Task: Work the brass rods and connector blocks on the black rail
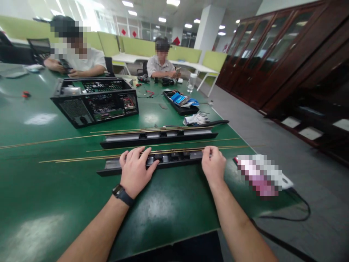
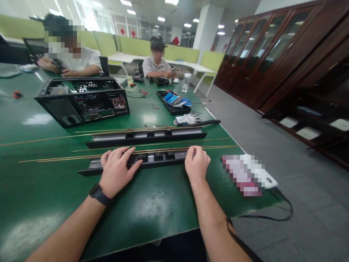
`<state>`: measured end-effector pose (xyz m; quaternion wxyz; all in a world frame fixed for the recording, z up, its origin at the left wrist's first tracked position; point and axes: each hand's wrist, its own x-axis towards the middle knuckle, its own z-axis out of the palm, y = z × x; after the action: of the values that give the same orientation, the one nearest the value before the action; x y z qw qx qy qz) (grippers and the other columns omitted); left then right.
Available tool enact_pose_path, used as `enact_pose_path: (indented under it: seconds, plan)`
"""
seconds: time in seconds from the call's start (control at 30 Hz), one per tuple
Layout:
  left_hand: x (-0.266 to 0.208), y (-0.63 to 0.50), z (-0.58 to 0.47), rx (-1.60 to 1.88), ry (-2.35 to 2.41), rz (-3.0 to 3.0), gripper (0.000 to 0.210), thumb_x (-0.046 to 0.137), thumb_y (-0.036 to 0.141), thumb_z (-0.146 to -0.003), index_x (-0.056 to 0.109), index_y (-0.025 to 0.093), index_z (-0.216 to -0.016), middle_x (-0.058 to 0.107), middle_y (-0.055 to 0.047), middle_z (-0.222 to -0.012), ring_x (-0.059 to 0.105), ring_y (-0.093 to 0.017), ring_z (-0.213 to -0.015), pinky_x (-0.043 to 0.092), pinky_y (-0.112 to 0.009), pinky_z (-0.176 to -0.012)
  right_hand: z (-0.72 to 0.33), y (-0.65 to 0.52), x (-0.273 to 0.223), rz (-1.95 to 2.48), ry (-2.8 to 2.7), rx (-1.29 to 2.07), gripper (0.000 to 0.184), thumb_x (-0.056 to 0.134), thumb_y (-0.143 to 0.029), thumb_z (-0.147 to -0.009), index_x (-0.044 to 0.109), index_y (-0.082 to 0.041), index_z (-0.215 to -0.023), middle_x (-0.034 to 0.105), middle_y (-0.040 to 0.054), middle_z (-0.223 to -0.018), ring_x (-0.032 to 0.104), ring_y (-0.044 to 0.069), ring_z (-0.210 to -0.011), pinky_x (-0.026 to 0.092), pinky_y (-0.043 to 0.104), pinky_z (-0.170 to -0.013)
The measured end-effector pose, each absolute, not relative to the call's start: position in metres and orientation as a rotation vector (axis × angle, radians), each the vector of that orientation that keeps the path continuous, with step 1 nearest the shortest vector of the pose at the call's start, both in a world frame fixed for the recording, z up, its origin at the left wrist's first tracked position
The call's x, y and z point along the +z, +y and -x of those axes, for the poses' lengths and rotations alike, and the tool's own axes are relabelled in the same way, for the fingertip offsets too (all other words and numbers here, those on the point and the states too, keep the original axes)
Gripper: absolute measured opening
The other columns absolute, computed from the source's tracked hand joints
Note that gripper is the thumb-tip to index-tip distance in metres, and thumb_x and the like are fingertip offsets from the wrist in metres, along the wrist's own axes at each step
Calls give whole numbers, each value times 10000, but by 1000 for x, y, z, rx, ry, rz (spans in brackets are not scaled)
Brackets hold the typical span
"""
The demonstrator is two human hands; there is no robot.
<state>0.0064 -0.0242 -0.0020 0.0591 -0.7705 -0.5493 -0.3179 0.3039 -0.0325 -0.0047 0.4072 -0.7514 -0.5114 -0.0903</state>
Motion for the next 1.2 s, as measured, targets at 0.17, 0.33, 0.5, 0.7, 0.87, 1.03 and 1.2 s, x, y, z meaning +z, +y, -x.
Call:
enact_pose_path:
  seconds: [0.17,0.33,0.5,0.7,0.87,1.03,1.2]
  plan:
    - [-3,-23,-5,-955,-1632,2328,453,641,491,-955,669,217,-1315,682,-154,-1317,602,-350,-1256,305,-577,-1142,-286,-40,-5,1639,-1532,-83,263,474,-377,-1036,676,-218,-977,762,71,-923,693,236,-916,464,388,-926]
    - [-3,-23,-5,-940,-1625,2317,452,623,499,-963,672,207,-1305,682,-149,-1305,603,-354,-1247,306,-571,-1140,-277,-43,-3,1504,-1641,-29,209,538,-355,-1021,689,-220,-1076,767,61,-977,705,225,-936,474,392,-945]
    - [-3,-23,-5,-934,-1628,2321,462,618,501,-962,666,207,-1315,678,-152,-1307,598,-354,-1252,301,-571,-1142,-280,-42,-1,1520,-1607,-26,224,519,-348,-1032,706,-224,-1039,764,55,-952,700,225,-919,485,390,-923]
    - [-4,-22,-4,-939,-1629,2325,459,615,507,-963,663,217,-1316,678,-150,-1309,598,-349,-1252,299,-565,-1144,-282,-42,-3,1562,-1568,-52,253,494,-369,-1044,702,-228,-1011,770,55,-967,701,225,-932,472,382,-932]
    - [-5,-21,-4,-951,-1628,2318,457,618,515,-963,666,221,-1309,676,-146,-1313,599,-344,-1250,289,-563,-1155,-292,-37,-4,1744,-1421,-121,296,464,-384,-1030,692,-208,-961,765,86,-906,689,255,-902,464,387,-890]
    - [-4,-22,-4,-948,-1642,2334,462,619,509,-965,666,217,-1319,673,-148,-1329,591,-342,-1265,288,-564,-1156,-303,-33,-5,1916,-1286,-273,306,448,-380,-1012,681,-190,-956,749,116,-891,663,286,-887,438,420,-890]
    - [-2,-23,-5,-970,-1669,2344,457,618,510,-963,667,236,-1325,676,-146,-1332,588,-337,-1274,282,-564,-1160,-305,-33,-5,1889,-1245,-252,286,456,-390,-1010,660,-192,-970,754,119,-891,671,282,-889,440,429,-906]
